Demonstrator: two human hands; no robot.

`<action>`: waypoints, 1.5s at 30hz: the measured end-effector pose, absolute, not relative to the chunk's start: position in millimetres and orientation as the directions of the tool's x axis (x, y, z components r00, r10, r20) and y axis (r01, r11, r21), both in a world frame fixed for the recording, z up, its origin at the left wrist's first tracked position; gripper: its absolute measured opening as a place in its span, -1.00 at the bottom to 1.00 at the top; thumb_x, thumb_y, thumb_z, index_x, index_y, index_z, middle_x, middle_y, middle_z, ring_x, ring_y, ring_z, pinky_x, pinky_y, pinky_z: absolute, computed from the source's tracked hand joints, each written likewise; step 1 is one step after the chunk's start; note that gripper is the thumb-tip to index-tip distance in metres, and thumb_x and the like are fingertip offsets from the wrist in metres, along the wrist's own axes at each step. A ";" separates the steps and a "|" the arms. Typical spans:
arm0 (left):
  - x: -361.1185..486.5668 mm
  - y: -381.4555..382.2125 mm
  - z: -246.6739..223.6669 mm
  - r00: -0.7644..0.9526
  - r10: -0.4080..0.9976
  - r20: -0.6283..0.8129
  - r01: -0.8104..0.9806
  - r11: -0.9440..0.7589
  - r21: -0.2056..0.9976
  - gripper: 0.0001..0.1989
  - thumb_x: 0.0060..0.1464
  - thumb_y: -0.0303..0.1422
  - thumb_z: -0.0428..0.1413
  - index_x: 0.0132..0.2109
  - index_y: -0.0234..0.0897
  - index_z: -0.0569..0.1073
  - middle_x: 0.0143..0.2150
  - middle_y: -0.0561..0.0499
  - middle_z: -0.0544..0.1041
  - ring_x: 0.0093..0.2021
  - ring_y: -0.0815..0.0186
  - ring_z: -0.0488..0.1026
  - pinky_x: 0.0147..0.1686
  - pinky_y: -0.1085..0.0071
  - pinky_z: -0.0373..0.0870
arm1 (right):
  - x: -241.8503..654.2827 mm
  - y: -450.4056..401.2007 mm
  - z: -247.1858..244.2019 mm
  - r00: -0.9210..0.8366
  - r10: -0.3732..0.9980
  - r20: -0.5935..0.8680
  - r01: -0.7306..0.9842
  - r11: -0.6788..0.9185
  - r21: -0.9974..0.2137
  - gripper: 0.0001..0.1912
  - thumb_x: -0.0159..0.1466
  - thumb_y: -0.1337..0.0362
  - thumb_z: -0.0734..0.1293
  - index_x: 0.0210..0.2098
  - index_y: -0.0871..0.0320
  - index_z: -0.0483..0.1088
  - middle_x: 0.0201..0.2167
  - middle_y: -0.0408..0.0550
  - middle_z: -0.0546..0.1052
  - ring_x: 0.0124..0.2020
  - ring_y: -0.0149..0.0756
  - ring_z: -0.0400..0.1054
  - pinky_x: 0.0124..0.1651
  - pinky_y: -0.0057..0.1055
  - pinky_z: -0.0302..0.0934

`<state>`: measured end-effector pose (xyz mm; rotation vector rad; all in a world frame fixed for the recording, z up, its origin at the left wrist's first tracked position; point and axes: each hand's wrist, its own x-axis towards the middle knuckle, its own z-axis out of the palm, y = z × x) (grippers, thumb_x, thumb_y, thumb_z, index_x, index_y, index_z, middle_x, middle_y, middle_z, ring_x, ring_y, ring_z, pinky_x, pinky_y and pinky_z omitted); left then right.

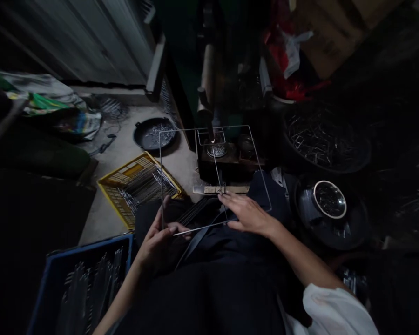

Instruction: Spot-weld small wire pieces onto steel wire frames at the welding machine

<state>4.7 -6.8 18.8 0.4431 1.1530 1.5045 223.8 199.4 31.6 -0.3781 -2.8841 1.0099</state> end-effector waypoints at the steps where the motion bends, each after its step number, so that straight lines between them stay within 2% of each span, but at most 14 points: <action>1: 4.4 -9.1 17.2 -0.294 0.896 -0.332 -0.558 0.121 0.821 -0.04 0.13 -0.33 0.16 0.44 -0.08 -0.32 -0.35 -0.07 0.64 -0.37 0.16 0.57 -0.28 0.25 0.47 | 223.7 196.4 28.9 -0.969 0.246 -0.003 0.195 0.762 -0.618 -0.07 0.18 0.37 0.45 0.42 0.08 -0.05 0.36 0.08 0.16 0.39 -0.09 -0.02 0.37 -0.07 0.04; 4: 2.7 -13.8 9.3 -0.267 0.893 -0.362 -0.608 0.135 0.782 -0.03 0.13 -0.33 0.16 0.44 -0.04 -0.34 -0.33 -0.06 0.64 -0.35 0.14 0.57 -0.25 0.21 0.47 | 225.0 188.5 25.0 -0.969 0.246 0.035 0.174 0.769 -0.615 -0.05 0.19 0.46 0.39 0.44 0.07 -0.14 0.38 0.05 0.12 0.38 -0.14 0.00 0.37 -0.13 0.07; 7: 0.9 -15.5 2.6 -0.264 0.885 -0.384 -0.612 0.154 0.776 -0.05 0.16 -0.32 0.12 0.43 -0.06 -0.39 -0.33 -0.09 0.64 -0.35 0.14 0.57 -0.24 0.19 0.46 | 225.5 185.1 24.7 -0.968 0.247 0.044 0.168 0.767 -0.619 -0.04 0.22 0.44 0.39 0.45 0.05 -0.18 0.38 0.03 0.13 0.37 -0.15 0.05 0.36 -0.14 0.09; 13: -3.2 -13.2 -3.7 -0.237 0.897 -0.374 -0.610 0.162 0.776 -0.06 0.17 -0.32 0.11 0.43 -0.03 -0.39 -0.31 -0.08 0.64 -0.39 0.17 0.57 -0.29 0.25 0.43 | 225.1 187.9 26.1 -0.964 0.264 0.023 0.186 0.737 -0.649 -0.03 0.21 0.46 0.41 0.44 0.00 -0.17 0.38 0.00 0.13 0.35 -0.16 0.07 0.35 -0.17 0.12; 18: -6.4 -8.4 -11.9 -0.233 0.913 -0.335 -0.579 0.147 0.802 -0.04 0.16 -0.30 0.14 0.43 -0.01 -0.38 -0.32 -0.06 0.64 -0.43 0.17 0.56 -0.26 0.20 0.43 | 225.0 192.1 27.3 -0.962 0.274 0.016 0.197 0.731 -0.653 0.02 0.17 0.51 0.42 0.44 -0.03 -0.18 0.37 -0.02 0.14 0.34 -0.16 0.09 0.34 -0.19 0.12; 22: -5.4 -6.4 -10.4 -0.235 0.911 -0.338 -0.590 0.142 0.795 -0.05 0.17 -0.32 0.11 0.43 -0.05 -0.40 -0.32 -0.09 0.64 -0.44 0.18 0.55 -0.28 0.22 0.43 | 225.1 194.0 28.1 -0.960 0.279 0.009 0.205 0.726 -0.656 0.03 0.18 0.50 0.43 0.44 -0.06 -0.19 0.37 -0.03 0.14 0.34 -0.16 0.09 0.34 -0.19 0.12; 28: -5.9 -3.7 -2.8 -0.248 0.898 -0.363 -0.619 0.141 0.772 -0.04 0.16 -0.33 0.13 0.43 0.02 -0.39 -0.31 -0.06 0.64 -0.44 0.19 0.56 -0.33 0.28 0.43 | 222.3 197.1 29.5 -0.960 0.281 0.003 0.207 0.714 -0.669 0.00 0.19 0.51 0.42 0.44 -0.04 -0.17 0.37 -0.02 0.14 0.34 -0.16 0.08 0.35 -0.17 0.10; 36: -2.1 -0.9 -5.7 -0.240 0.907 -0.345 -0.645 0.117 0.755 -0.04 0.18 -0.39 0.08 0.42 0.00 -0.45 -0.30 -0.05 0.64 -0.45 0.25 0.54 -0.31 0.32 0.41 | 222.1 202.1 24.9 -0.959 0.284 -0.011 0.210 0.681 -0.702 -0.08 0.24 0.46 0.38 0.43 -0.04 -0.14 0.38 -0.03 0.13 0.34 -0.13 0.10 0.32 -0.16 0.15; 40: 2.0 0.8 -5.5 -0.228 0.901 -0.368 -0.636 0.148 0.757 -0.08 0.18 -0.40 0.06 0.42 0.01 -0.41 -0.33 -0.03 0.63 -0.45 0.24 0.54 -0.33 0.29 0.44 | 224.0 200.7 23.9 -0.957 0.291 -0.020 0.225 0.693 -0.685 -0.09 0.25 0.45 0.38 0.43 -0.06 -0.15 0.37 -0.04 0.13 0.33 -0.15 0.11 0.32 -0.18 0.16; 45: -2.7 -1.3 3.7 -0.241 0.881 -0.407 -0.618 0.183 0.764 -0.06 0.20 -0.38 0.06 0.42 -0.03 -0.46 -0.28 -0.07 0.64 -0.42 0.21 0.55 -0.29 0.24 0.46 | 219.3 200.9 30.2 -0.951 0.306 -0.050 0.266 0.723 -0.638 -0.06 0.22 0.48 0.39 0.43 -0.01 -0.13 0.37 -0.02 0.15 0.33 -0.18 0.11 0.33 -0.20 0.13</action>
